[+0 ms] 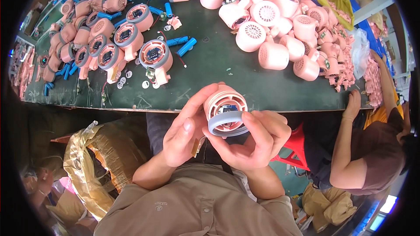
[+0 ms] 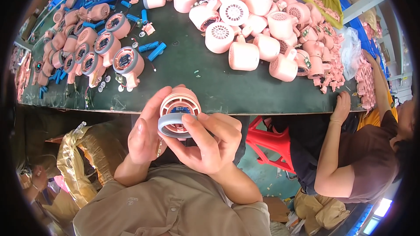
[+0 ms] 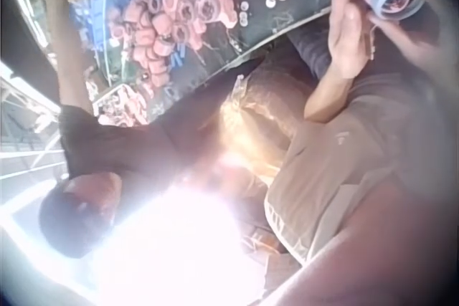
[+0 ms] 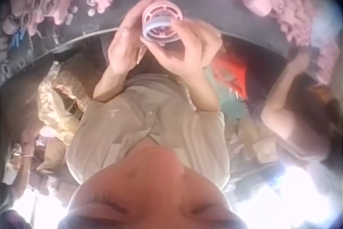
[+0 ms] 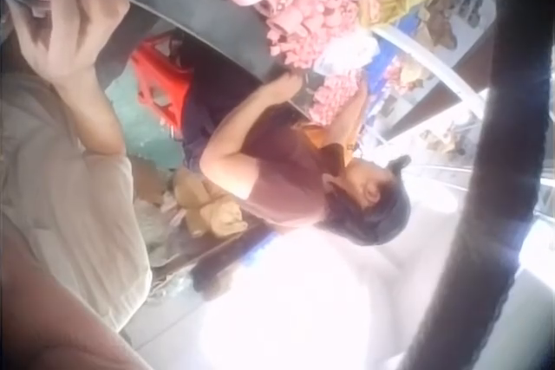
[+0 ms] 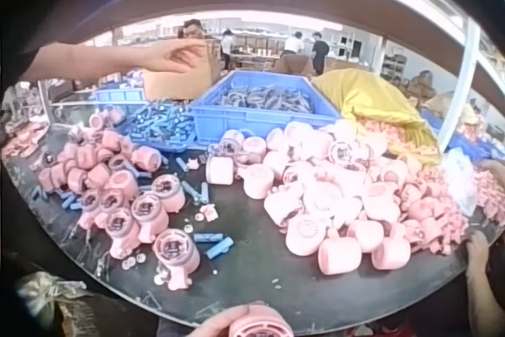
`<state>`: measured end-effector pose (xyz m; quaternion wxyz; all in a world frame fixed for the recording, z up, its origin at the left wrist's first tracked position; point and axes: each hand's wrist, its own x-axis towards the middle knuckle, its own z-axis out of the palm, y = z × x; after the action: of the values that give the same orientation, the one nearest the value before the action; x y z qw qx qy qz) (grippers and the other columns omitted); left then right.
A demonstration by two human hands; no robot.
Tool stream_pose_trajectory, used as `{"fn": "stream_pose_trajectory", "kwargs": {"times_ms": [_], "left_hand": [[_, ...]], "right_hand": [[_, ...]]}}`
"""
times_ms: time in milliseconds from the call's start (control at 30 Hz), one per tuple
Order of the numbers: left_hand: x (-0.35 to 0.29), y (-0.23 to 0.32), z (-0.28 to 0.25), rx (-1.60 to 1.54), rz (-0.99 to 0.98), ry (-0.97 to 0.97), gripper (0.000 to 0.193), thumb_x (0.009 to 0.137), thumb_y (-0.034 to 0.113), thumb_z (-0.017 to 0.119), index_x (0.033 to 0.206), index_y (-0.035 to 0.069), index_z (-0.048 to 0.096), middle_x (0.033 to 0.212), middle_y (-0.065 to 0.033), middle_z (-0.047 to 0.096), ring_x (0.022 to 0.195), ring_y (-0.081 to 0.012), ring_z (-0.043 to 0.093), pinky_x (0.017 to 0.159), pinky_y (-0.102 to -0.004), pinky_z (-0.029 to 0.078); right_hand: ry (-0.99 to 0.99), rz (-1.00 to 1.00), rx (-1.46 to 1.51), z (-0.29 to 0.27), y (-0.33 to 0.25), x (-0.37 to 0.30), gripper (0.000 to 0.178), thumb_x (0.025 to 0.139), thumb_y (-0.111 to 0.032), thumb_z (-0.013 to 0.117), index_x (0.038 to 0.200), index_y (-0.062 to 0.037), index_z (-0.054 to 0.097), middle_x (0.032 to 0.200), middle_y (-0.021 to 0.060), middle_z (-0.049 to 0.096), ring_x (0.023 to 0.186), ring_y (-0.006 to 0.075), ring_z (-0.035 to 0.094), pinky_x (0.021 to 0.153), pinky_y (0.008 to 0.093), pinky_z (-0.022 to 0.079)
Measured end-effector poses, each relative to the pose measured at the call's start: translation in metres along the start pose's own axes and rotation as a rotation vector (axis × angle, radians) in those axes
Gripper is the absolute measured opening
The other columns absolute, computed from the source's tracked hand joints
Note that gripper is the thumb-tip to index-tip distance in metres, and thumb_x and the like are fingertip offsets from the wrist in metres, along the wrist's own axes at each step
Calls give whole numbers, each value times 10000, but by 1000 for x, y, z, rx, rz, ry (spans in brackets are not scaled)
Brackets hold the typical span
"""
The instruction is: The person assembles small portable fans by hand, installing a battery and a circuit board into a plastic casing, then closing the casing.
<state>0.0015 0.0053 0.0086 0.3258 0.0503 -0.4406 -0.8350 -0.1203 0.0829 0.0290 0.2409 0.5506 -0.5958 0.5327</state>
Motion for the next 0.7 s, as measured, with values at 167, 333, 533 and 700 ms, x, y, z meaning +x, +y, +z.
{"fn": "stream_pose_trajectory", "kwargs": {"times_ms": [167, 333, 533, 700], "left_hand": [[0, 0, -3, -88, -2, -8, 798, 1025, 474, 469, 1563, -24, 152, 1572, -218, 286, 1435, -330, 350, 1163, -451, 304], [3, -2, -6, -10, 89, -69, 722, 1005, 332, 554, 1541, -17, 220, 1533, -235, 334, 1389, -328, 415, 1142, -459, 351], [4, 3, -4, 51, 25, 28, 572, 941, 49, 612, 1463, 20, 381, 1491, -213, 406, 1335, -294, 484, 1101, -440, 424], [5, 15, -1, 593, 227, -60, 513, 817, -27, 738, 1300, 20, 572, 1476, -241, 405, 1339, -333, 485, 1032, -401, 476]], "right_hand": [[-10, 29, -13, 1, 0, 0, 646, 608, -209, 963, 1178, -100, 678, 1064, 47, 533, 822, 182, 549, 648, 297, 461], [-44, 62, 21, 2, 0, -1, 637, 604, -204, 954, 1167, -87, 680, 1053, 49, 530, 839, 196, 547, 675, 310, 465], [-214, 184, 67, 0, 1, -2, 744, 576, -203, 953, 1236, -89, 629, 1143, 99, 513, 1008, 261, 547, 819, 373, 491], [-300, 940, 925, -15, 8, 23, 1015, 769, -727, 699, 1378, 54, 480, 1347, 175, 517, 1260, 285, 520, 1061, 421, 409]]}}
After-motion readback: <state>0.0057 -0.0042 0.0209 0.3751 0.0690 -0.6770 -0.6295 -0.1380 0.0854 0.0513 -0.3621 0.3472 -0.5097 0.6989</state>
